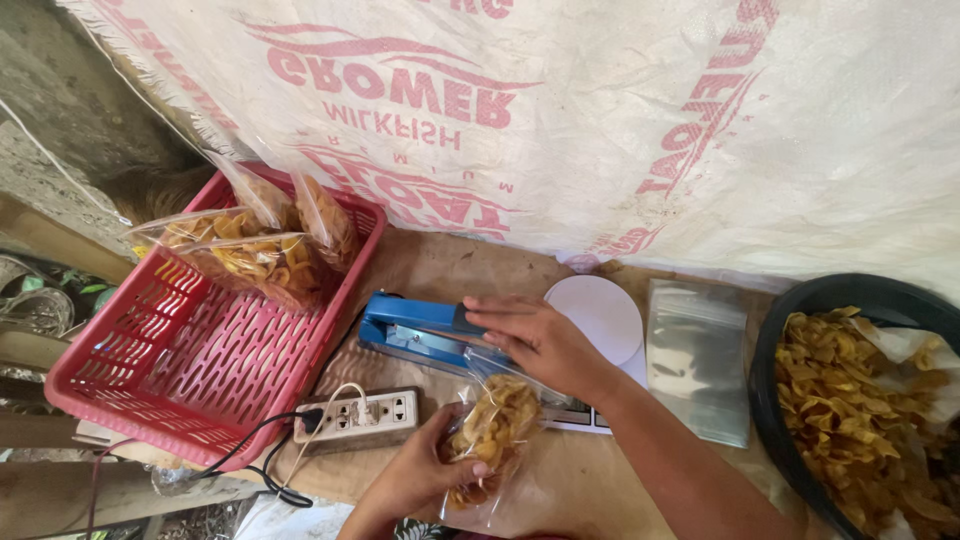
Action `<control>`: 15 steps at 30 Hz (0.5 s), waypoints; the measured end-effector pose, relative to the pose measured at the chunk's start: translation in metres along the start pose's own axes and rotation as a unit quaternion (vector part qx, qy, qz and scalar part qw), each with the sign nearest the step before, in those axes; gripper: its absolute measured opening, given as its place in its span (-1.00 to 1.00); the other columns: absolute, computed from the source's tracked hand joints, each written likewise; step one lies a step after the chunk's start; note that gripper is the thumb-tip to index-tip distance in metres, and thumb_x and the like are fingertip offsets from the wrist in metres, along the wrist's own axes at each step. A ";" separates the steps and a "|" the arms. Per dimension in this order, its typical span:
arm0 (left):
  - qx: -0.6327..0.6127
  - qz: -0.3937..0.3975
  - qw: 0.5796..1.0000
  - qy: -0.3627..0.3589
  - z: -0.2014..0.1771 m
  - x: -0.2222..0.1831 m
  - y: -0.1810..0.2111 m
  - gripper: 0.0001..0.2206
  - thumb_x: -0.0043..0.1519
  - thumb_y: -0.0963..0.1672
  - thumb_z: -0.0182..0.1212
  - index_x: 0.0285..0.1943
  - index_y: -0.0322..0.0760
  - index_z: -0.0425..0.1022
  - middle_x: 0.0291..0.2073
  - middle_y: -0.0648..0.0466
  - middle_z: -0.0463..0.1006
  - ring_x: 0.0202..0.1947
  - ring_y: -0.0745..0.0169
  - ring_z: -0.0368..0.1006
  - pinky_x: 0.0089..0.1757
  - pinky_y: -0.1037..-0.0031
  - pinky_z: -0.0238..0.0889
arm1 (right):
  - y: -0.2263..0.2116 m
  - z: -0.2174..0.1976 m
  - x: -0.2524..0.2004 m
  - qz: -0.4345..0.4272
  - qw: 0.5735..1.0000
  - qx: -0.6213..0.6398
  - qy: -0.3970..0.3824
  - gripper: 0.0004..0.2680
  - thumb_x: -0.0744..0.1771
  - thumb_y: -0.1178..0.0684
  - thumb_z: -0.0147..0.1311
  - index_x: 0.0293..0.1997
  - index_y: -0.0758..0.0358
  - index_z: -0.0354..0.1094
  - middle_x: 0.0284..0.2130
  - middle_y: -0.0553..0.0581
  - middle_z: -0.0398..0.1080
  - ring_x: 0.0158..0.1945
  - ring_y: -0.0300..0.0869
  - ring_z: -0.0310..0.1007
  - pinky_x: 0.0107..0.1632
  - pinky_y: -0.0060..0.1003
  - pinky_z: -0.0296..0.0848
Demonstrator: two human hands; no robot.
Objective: The person places food slices into a plastic bag, puts the bag on a digital scale, and adjusts the contents by hand.
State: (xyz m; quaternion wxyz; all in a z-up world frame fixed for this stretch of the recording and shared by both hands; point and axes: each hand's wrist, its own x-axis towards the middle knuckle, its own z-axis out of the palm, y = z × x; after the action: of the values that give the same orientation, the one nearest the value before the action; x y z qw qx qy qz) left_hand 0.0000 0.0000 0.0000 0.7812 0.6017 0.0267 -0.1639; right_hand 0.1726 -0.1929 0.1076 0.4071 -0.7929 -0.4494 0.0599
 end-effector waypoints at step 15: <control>0.113 -0.020 0.993 -0.026 0.029 -0.008 0.035 -0.13 -0.09 -0.21 0.58 0.45 -0.38 0.18 0.13 -0.03 0.57 0.11 0.28 0.50 0.14 0.45 0.36 | 0.003 0.003 -0.038 0.254 0.943 0.211 -0.034 -0.82 0.30 0.01 0.24 -0.19 0.34 0.57 -0.38 0.01 0.55 -0.28 -0.35 0.44 -0.16 -0.36 0.47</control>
State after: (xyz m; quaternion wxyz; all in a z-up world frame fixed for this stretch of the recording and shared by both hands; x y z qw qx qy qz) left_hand -0.0015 -0.0178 0.0422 0.7055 0.6807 -0.0005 -0.1972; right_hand 0.1511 -0.2207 0.0928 0.5209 -0.7740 -0.2239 0.2819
